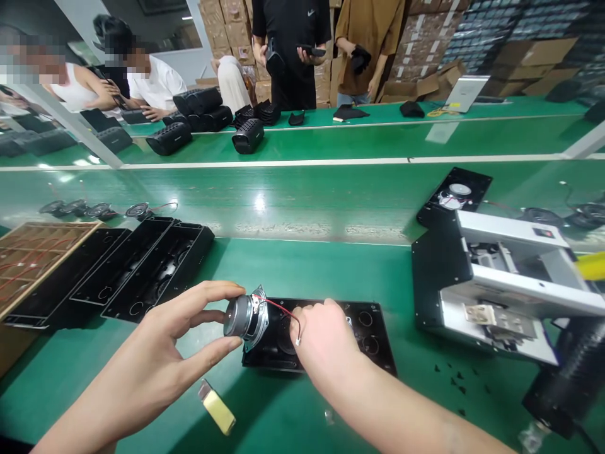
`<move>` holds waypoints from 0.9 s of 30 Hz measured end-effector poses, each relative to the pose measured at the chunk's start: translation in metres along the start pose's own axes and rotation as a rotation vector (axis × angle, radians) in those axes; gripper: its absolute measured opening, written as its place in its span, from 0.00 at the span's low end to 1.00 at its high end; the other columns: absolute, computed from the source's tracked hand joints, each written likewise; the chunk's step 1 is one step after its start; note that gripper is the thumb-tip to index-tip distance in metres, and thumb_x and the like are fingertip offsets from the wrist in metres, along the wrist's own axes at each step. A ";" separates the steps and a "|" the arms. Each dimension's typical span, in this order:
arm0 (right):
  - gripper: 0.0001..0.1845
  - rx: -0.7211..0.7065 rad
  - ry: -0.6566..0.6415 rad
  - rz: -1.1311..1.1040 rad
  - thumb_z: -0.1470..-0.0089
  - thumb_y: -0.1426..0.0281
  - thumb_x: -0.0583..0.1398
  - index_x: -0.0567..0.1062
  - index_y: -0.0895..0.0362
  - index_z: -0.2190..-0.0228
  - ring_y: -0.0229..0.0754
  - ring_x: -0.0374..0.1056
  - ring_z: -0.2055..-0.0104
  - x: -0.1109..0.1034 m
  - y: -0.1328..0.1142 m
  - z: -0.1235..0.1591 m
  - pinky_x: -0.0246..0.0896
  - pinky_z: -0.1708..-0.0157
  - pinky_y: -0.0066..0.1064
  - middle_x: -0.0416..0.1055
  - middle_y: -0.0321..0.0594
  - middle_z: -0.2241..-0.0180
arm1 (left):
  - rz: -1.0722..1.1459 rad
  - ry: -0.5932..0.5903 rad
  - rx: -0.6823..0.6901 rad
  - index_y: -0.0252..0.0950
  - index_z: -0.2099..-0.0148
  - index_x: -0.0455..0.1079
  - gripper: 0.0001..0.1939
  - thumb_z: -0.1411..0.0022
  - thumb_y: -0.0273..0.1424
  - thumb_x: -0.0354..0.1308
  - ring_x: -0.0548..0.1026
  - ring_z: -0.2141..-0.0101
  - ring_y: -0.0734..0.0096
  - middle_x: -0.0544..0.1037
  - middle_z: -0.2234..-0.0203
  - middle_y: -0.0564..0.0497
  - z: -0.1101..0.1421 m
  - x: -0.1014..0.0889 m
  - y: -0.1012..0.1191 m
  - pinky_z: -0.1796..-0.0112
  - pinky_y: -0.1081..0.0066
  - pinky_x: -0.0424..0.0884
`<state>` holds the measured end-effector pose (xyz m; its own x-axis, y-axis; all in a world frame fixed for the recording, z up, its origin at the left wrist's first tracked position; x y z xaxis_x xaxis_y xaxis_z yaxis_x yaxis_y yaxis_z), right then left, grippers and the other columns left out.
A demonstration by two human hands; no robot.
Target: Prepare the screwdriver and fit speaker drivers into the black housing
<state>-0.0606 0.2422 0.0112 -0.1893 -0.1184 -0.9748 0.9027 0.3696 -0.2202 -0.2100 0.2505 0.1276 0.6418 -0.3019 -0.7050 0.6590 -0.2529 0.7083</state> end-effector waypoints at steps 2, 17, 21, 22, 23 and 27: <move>0.07 -0.013 0.034 -0.017 0.39 0.75 0.62 0.72 0.61 0.70 0.34 0.61 0.77 -0.008 0.005 0.007 0.63 0.69 0.29 0.65 0.32 0.77 | -0.036 -0.024 -0.002 0.53 0.43 0.68 0.21 0.35 0.28 0.62 0.77 0.54 0.73 0.77 0.49 0.61 0.001 0.000 0.001 0.52 0.72 0.78; 0.08 -0.030 0.451 -0.482 0.31 0.72 0.57 0.73 0.50 0.53 0.33 0.67 0.52 -0.025 0.045 0.084 0.60 0.48 0.26 0.73 0.30 0.55 | -0.540 -0.473 0.251 0.38 0.48 0.67 0.19 0.38 0.17 0.56 0.78 0.53 0.55 0.77 0.50 0.45 -0.017 0.110 0.007 0.57 0.60 0.79; 0.07 -0.023 0.490 -0.503 0.32 0.74 0.58 0.74 0.52 0.55 0.33 0.67 0.55 -0.025 0.046 0.082 0.59 0.50 0.27 0.73 0.30 0.57 | -0.571 -0.508 0.277 0.37 0.46 0.66 0.20 0.39 0.17 0.56 0.78 0.54 0.54 0.77 0.51 0.44 -0.014 0.119 0.006 0.58 0.60 0.79; 0.07 -0.024 0.497 -0.506 0.32 0.74 0.58 0.74 0.52 0.56 0.33 0.67 0.55 -0.026 0.046 0.082 0.59 0.51 0.27 0.73 0.30 0.57 | -0.572 -0.517 0.283 0.37 0.47 0.66 0.20 0.40 0.17 0.58 0.78 0.54 0.55 0.78 0.52 0.44 -0.013 0.120 0.007 0.58 0.61 0.79; 0.07 -0.028 0.504 -0.509 0.32 0.74 0.58 0.74 0.52 0.56 0.33 0.67 0.55 -0.026 0.046 0.082 0.59 0.51 0.27 0.73 0.30 0.58 | -0.571 -0.523 0.290 0.37 0.47 0.66 0.20 0.40 0.18 0.58 0.78 0.54 0.56 0.78 0.52 0.45 -0.013 0.120 0.007 0.57 0.62 0.79; 0.07 -0.035 0.526 -0.515 0.32 0.75 0.57 0.75 0.53 0.57 0.33 0.67 0.56 -0.028 0.046 0.082 0.59 0.52 0.28 0.73 0.31 0.58 | -0.562 -0.515 0.320 0.38 0.47 0.66 0.17 0.37 0.18 0.56 0.77 0.51 0.58 0.78 0.50 0.45 -0.014 0.119 0.008 0.53 0.64 0.78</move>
<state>0.0177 0.1868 0.0314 -0.7543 0.1692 -0.6343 0.6381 0.4163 -0.6477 -0.1226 0.2254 0.0489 -0.0616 -0.4166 -0.9070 0.6346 -0.7178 0.2866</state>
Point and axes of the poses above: each hand's wrist, its own z-axis away from the middle knuckle, its own x-axis out of the palm, y = z × x, the point moved 8 cm from there along -z, towards the middle knuckle
